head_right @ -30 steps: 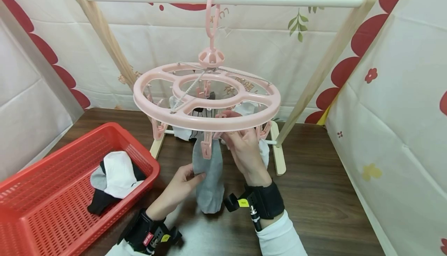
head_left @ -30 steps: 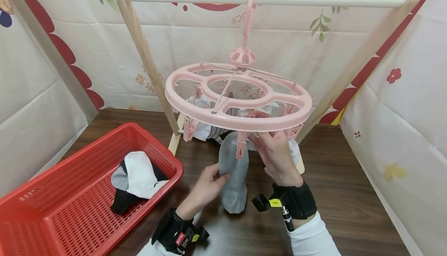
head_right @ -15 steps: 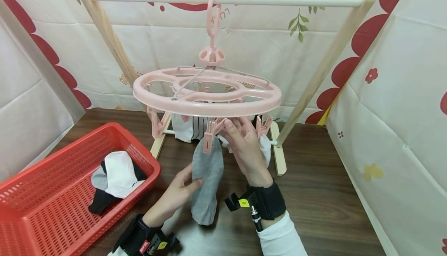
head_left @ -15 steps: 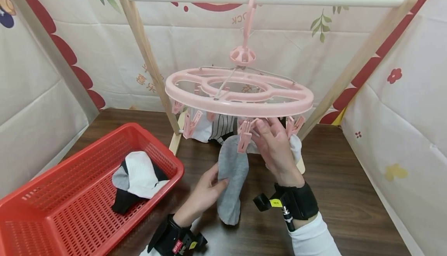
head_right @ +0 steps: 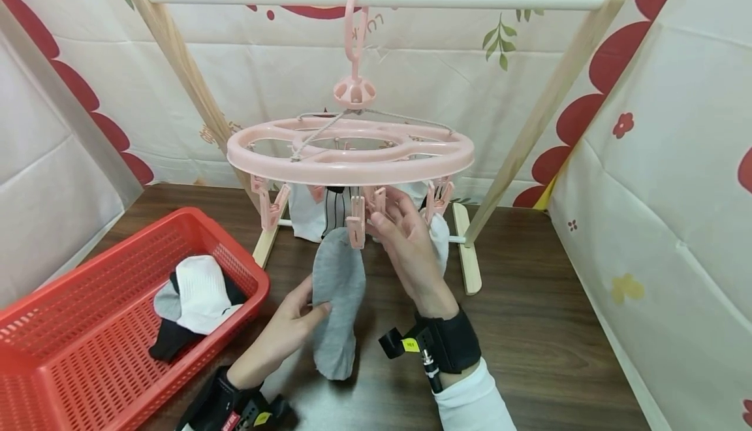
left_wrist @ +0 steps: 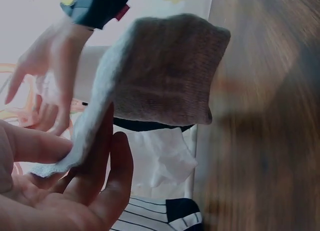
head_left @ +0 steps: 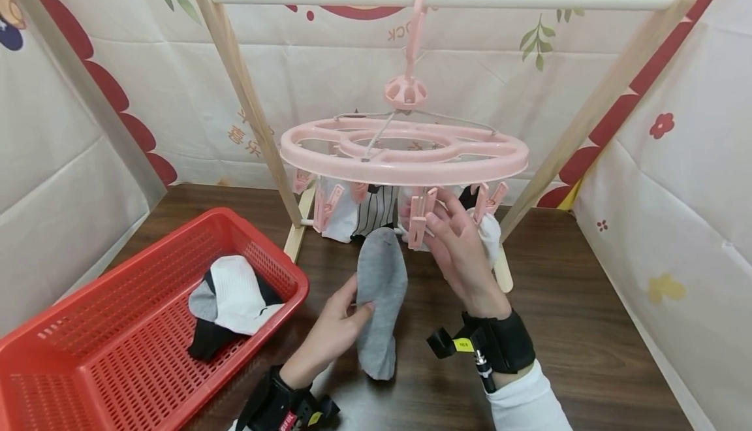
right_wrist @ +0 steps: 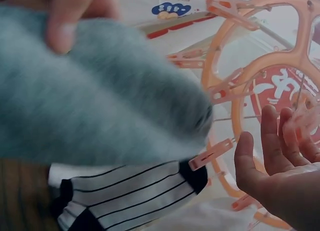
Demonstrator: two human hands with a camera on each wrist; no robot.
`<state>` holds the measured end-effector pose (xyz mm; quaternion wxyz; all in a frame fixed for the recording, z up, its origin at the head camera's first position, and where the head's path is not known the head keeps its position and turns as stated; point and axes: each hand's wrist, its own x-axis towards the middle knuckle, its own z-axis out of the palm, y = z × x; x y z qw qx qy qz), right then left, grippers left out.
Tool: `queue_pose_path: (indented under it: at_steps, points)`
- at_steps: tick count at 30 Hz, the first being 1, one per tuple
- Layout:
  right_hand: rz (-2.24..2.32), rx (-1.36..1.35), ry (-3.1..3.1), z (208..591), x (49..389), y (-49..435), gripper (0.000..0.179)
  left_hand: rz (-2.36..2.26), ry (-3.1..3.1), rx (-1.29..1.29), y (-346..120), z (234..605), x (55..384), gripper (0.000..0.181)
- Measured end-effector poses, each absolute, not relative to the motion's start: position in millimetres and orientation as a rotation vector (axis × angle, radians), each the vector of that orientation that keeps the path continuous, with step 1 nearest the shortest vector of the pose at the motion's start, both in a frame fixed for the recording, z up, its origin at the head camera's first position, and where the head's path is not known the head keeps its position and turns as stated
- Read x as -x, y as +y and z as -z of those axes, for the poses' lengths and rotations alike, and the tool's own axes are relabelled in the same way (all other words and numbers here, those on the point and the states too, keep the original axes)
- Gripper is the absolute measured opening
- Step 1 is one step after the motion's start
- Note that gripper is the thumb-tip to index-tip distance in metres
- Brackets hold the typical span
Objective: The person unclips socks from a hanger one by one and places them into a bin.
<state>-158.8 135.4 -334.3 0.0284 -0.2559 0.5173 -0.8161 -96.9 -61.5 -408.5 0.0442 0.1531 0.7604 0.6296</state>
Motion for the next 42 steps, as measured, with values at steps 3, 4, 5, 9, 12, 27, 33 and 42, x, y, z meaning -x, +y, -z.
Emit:
queue_pose_path:
  at_steps: [3, 4, 5, 9, 12, 27, 33, 42]
  points:
    - [2.491, 0.759, 1.626, 344, 158, 137, 0.046, -1.901, 2.354, -0.465, -66, 405, 95, 0.049]
    - [2.486, 0.742, 1.629, 347, 158, 138, 0.046, -1.898, 2.366, -0.465, -68, 404, 94, 0.049]
    - [2.476, 0.725, 1.639, 349, 157, 138, 0.047, -1.898, 2.376, -0.458, -69, 402, 93, 0.050]
    - [2.442, 0.669, 1.658, 359, 155, 139, 0.049, -1.912, 2.414, -0.421, -76, 397, 88, 0.053]
    - [2.397, 0.662, 1.684, 363, 154, 140, 0.049, -1.921, 2.428, -0.381, -81, 392, 85, 0.055]
    - [1.997, 0.782, 1.921, 397, 146, 149, 0.043, -1.952, 2.582, -0.361, -134, 363, 66, 0.054]
    - [1.829, 0.938, 1.972, 408, 146, 157, 0.039, -1.946, 2.668, -0.331, -148, 344, 64, 0.053]
    - [1.729, 0.915, 1.956, 418, 142, 162, 0.036, -1.858, 2.828, -0.215, -169, 325, 63, 0.050]
